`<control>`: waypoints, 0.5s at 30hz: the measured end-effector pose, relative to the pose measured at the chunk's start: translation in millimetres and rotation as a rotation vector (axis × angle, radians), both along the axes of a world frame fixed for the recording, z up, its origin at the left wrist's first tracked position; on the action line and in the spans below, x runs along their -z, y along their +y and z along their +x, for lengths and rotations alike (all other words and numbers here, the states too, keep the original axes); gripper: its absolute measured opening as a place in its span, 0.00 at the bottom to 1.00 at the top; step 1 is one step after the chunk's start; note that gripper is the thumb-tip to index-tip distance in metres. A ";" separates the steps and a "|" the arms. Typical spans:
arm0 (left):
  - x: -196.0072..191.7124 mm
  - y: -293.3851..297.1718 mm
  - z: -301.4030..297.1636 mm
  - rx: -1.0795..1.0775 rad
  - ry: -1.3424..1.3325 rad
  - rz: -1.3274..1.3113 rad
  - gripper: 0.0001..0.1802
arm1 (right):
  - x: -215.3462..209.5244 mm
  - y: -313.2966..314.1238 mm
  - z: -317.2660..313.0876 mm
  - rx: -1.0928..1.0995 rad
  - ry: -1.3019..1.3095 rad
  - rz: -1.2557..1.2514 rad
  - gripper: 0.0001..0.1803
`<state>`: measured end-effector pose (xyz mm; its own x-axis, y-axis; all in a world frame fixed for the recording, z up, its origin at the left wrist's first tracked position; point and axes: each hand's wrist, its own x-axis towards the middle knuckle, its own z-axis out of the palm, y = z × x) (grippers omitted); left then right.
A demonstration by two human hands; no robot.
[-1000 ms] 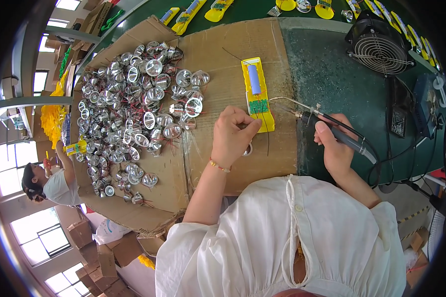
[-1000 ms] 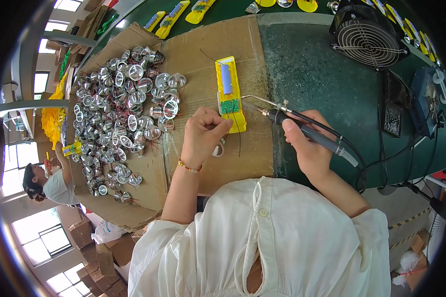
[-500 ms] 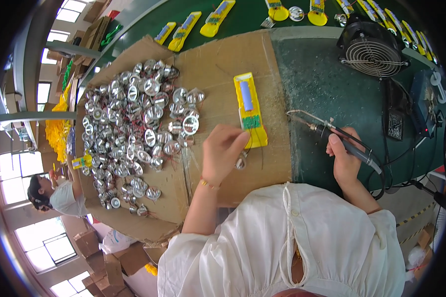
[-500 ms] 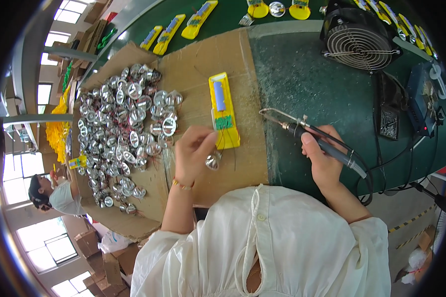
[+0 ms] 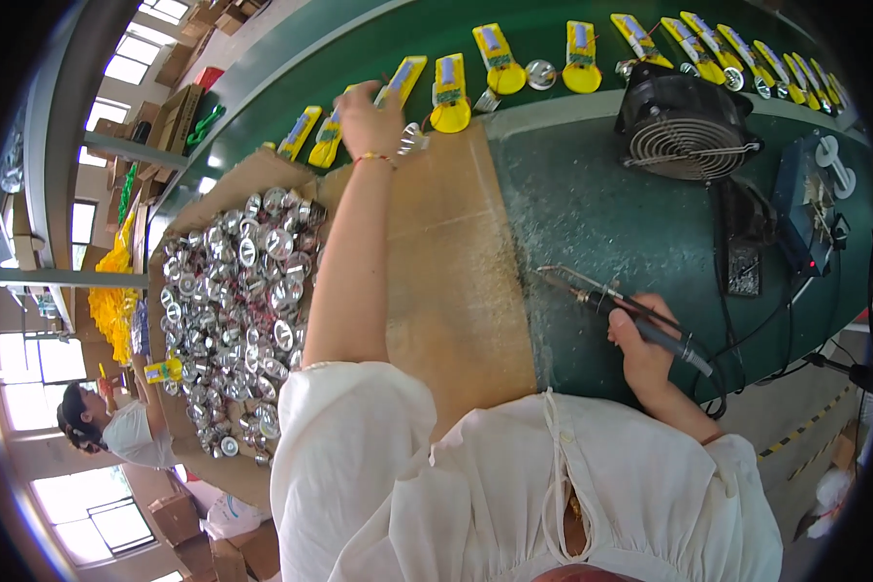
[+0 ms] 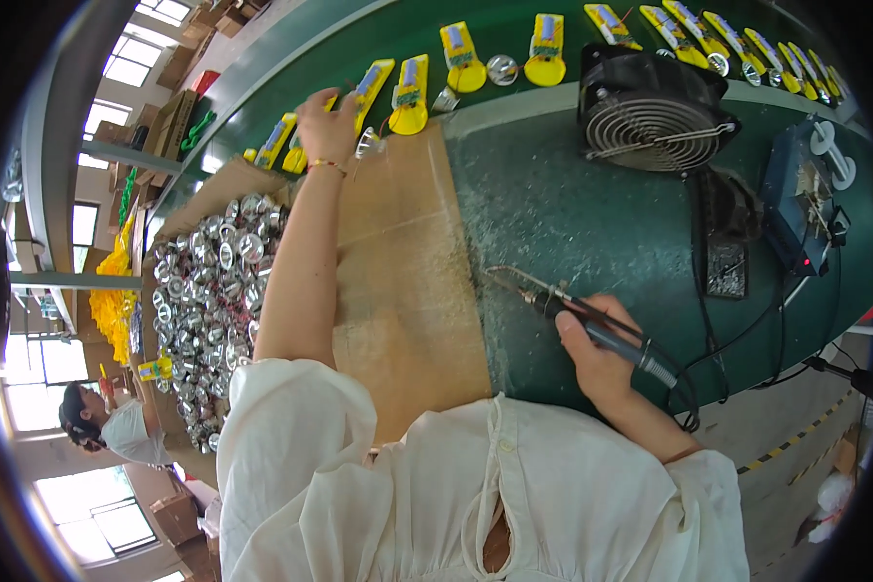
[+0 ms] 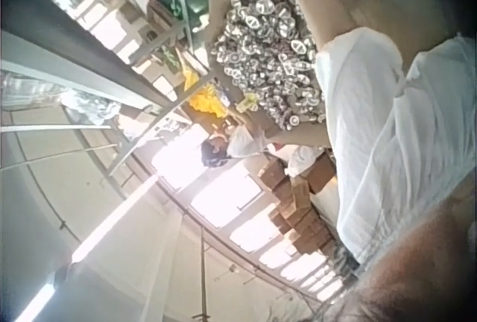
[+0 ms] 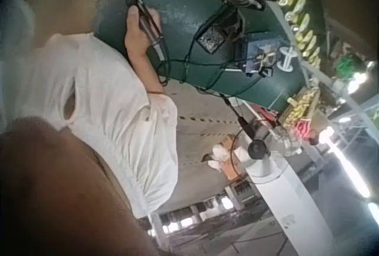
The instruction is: Soldering components and assembling small handheld flashlights at a factory workbench.
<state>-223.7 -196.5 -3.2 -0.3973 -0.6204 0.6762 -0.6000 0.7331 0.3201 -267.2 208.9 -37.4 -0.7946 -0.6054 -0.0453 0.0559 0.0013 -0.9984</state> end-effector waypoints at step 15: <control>-4.7 102.9 93.6 -0.003 -0.377 0.392 0.07 | 11.8 -3.6 -15.7 0.054 -0.073 0.004 0.07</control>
